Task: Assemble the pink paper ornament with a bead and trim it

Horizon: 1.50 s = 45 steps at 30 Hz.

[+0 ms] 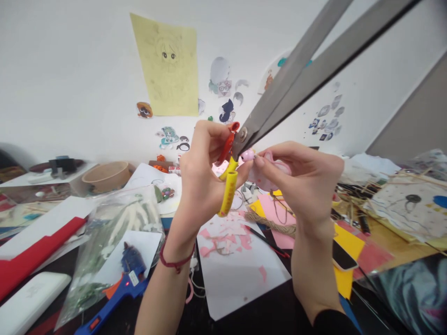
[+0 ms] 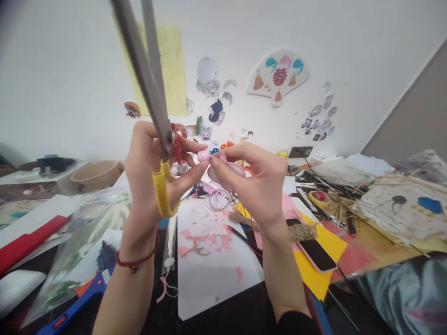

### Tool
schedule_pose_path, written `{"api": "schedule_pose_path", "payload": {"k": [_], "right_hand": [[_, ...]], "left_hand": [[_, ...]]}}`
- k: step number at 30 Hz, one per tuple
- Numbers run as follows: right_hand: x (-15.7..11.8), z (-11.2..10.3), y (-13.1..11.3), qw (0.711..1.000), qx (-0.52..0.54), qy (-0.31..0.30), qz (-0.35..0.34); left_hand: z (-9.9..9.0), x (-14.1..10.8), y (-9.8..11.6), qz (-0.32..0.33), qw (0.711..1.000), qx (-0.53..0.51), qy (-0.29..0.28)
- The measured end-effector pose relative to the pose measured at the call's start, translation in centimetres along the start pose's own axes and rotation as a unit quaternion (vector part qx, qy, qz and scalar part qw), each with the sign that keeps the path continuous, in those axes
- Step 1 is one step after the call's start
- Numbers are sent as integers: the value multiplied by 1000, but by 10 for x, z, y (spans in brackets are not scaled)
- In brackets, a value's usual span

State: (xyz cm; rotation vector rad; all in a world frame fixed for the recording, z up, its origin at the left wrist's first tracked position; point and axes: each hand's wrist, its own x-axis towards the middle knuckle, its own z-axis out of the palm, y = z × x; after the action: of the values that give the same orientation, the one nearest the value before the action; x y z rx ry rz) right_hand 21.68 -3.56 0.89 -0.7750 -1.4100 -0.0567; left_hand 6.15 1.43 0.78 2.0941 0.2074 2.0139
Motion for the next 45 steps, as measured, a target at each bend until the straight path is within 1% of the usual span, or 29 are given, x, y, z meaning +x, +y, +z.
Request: {"api": "schedule_pose_path", "payload": {"k": [4, 8, 13, 20, 25, 39, 45], "right_hand": [[-1, 5, 2, 1000, 2, 8, 7], [1, 3, 6, 999, 36, -34, 17], [5, -5, 11, 996, 30, -72, 37], [6, -8, 9, 997, 31, -57, 38], [7, -9, 10, 996, 50, -66, 37], [6, -10, 10, 997, 26, -66, 8], [6, -8, 6, 999, -2, -44, -9]], "left_hand": [[-2, 0, -4, -7, 1000, -7, 0], [-5, 0, -6, -24, 1000, -16, 1], [-4, 0, -5, -39, 999, -35, -7], [-2, 0, -5, -29, 999, -10, -15], [-3, -1, -6, -33, 999, -4, -21], [-1, -1, -7, -30, 999, 3, -25], [3, -1, -3, -30, 999, -16, -5]]}}
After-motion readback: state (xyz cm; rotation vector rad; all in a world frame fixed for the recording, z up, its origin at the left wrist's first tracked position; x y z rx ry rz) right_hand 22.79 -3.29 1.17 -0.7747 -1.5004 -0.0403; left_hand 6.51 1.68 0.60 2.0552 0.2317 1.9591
